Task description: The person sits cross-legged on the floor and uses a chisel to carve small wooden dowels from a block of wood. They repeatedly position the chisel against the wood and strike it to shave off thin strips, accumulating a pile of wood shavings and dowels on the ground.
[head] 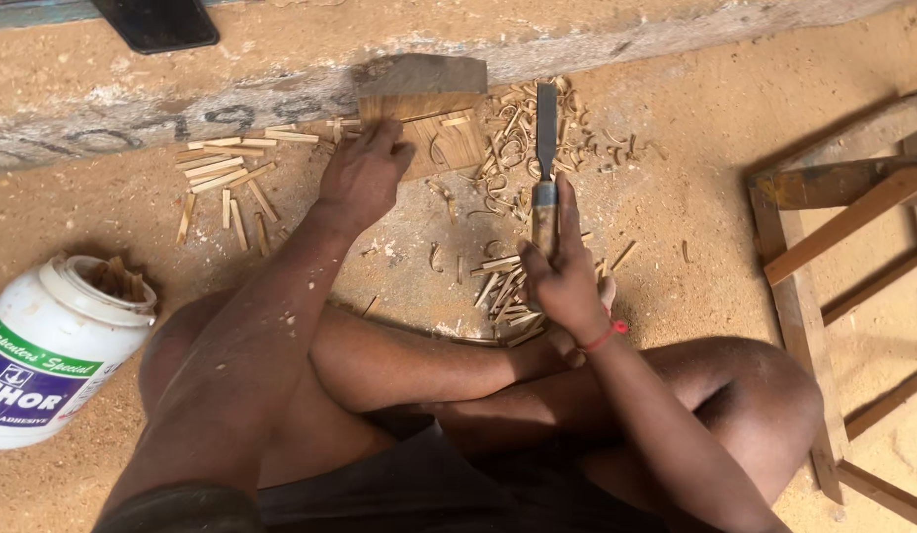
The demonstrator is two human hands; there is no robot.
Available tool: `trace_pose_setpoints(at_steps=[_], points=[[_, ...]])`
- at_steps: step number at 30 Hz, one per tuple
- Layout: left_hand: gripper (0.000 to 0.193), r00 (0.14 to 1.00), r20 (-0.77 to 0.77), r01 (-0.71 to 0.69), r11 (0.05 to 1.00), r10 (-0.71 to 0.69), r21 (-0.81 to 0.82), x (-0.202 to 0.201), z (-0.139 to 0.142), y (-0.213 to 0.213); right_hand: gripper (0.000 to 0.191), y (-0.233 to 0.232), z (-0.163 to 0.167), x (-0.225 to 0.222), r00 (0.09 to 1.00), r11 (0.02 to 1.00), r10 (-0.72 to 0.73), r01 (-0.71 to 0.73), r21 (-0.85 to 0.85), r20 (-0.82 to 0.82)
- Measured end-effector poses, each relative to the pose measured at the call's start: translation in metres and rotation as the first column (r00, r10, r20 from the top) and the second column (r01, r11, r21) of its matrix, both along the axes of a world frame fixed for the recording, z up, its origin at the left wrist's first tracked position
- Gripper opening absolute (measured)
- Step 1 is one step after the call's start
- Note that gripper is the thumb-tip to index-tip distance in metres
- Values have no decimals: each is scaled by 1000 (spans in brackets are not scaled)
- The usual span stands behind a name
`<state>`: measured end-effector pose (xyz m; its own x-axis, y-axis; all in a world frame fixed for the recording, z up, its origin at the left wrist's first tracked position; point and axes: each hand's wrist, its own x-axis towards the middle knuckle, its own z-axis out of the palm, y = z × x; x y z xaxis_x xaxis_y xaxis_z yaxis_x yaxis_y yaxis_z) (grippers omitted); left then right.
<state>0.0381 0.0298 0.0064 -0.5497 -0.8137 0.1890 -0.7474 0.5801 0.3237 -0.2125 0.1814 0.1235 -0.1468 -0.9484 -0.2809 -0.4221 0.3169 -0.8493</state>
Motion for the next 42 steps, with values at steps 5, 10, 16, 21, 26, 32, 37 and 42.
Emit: trace_pose_setpoints(at_steps=[5, 10, 16, 21, 26, 32, 37, 42], points=[[19, 984, -149, -88, 995, 95, 53, -4, 16, -2, 88, 29, 0, -13, 980, 976, 128, -152, -158, -152], [20, 607, -651, 162, 731, 456, 663, 0, 52, 13, 86, 24, -41, -1, 863, 946, 274, -320, -40, -425], [42, 334, -709, 440, 562, 622, 700, -1, 90, 28, 73, -12, -83, 42, 568, 857, 469, -477, 194, -676], [41, 164, -698, 565, 513, 697, 646, 2, 89, 42, 74, -31, -86, 11, 654, 926, 378, -251, 284, -655], [40, 138, -672, 585, 488, 727, 648, -3, 81, 47, 96, -35, -62, -34, 729, 1000, -5, -13, -22, -685], [38, 456, -733, 483, 552, 505, 680, -30, 87, 71, 100, -13, -8, -51, 929, 845, -54, -153, -512, -366], [55, 917, -394, 179, 821, 60, 542, -48, 80, 84, 92, 23, 36, -78, 963, 904, -35, -83, -419, -266], [31, 939, -275, -6, 807, 208, 590, -21, 64, 64, 99, 50, 55, -86, 884, 858, -16, -228, -460, -468]])
